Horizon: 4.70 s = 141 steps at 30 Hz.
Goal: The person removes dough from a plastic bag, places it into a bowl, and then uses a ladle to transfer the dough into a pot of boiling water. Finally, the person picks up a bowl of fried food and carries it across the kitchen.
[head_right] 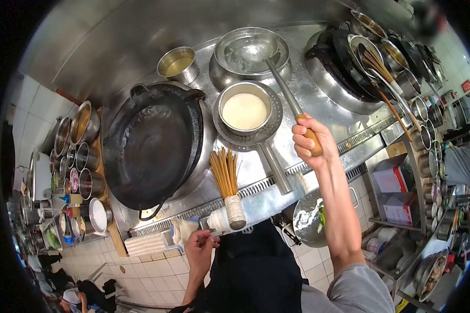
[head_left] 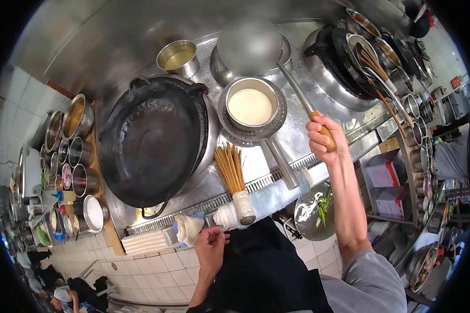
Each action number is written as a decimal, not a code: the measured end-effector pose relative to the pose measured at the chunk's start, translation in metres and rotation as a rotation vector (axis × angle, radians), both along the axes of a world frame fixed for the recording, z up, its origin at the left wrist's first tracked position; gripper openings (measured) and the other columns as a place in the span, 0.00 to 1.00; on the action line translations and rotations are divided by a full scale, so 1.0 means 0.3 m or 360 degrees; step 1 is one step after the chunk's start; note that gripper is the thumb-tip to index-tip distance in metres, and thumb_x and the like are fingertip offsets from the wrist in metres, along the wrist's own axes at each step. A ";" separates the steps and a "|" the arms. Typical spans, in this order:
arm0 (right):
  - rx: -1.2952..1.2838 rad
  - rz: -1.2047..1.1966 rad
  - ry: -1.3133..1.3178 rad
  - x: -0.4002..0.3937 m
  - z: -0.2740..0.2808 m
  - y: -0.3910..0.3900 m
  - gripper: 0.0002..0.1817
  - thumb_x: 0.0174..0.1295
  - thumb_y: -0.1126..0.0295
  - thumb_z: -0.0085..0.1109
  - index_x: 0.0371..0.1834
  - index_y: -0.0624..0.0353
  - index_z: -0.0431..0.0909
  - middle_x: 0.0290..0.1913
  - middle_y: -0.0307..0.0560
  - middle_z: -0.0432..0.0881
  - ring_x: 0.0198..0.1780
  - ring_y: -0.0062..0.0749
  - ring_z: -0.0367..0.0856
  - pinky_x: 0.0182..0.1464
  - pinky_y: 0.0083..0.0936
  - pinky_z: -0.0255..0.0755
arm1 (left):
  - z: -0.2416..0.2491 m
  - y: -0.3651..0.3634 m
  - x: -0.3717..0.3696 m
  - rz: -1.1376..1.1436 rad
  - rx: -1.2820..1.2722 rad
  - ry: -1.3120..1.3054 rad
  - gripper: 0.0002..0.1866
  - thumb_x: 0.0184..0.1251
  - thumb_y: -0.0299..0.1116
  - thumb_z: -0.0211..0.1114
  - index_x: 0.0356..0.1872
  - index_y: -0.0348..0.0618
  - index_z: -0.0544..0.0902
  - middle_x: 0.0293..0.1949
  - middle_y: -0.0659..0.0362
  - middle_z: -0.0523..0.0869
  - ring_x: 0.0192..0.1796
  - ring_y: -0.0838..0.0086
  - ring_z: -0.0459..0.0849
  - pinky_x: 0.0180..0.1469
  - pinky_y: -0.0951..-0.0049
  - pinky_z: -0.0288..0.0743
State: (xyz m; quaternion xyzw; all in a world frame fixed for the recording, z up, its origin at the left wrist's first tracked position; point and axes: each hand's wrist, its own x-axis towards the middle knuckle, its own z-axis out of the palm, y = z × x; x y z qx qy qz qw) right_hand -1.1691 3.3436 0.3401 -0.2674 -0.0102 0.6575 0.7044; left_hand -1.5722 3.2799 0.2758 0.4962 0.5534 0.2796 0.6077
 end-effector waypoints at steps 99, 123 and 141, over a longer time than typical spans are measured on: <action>-0.0776 0.0463 -0.1765 -0.235 0.408 -0.509 0.32 0.61 0.80 0.53 0.71 0.68 0.58 0.21 0.35 0.71 0.15 0.16 0.67 0.18 0.16 0.62 | -0.073 -0.126 0.031 -0.1059 -0.0146 0.0078 0.14 0.61 0.27 0.65 0.49 0.38 0.79 0.33 0.54 0.85 0.33 0.70 0.85 0.38 0.73 0.79; -0.0291 0.0764 -0.2069 -0.369 -0.020 0.918 0.05 0.51 0.73 0.54 0.29 0.62 0.76 0.11 0.46 0.71 0.10 0.28 0.68 0.10 0.28 0.56 | -0.449 -0.851 -0.560 0.0059 -0.0621 0.1224 0.19 0.53 0.30 0.59 0.48 0.36 0.82 0.31 0.39 0.85 0.38 0.50 0.85 0.43 0.59 0.77; 0.0284 0.0062 0.0319 0.200 -0.041 0.171 0.12 0.62 0.72 0.50 0.22 0.49 0.62 0.18 0.29 0.62 0.13 0.12 0.59 0.12 0.13 0.48 | -0.801 -0.166 0.137 -0.1642 0.0373 0.1299 0.24 0.63 0.42 0.58 0.54 0.36 0.76 0.55 0.36 0.78 0.58 0.45 0.77 0.61 0.51 0.68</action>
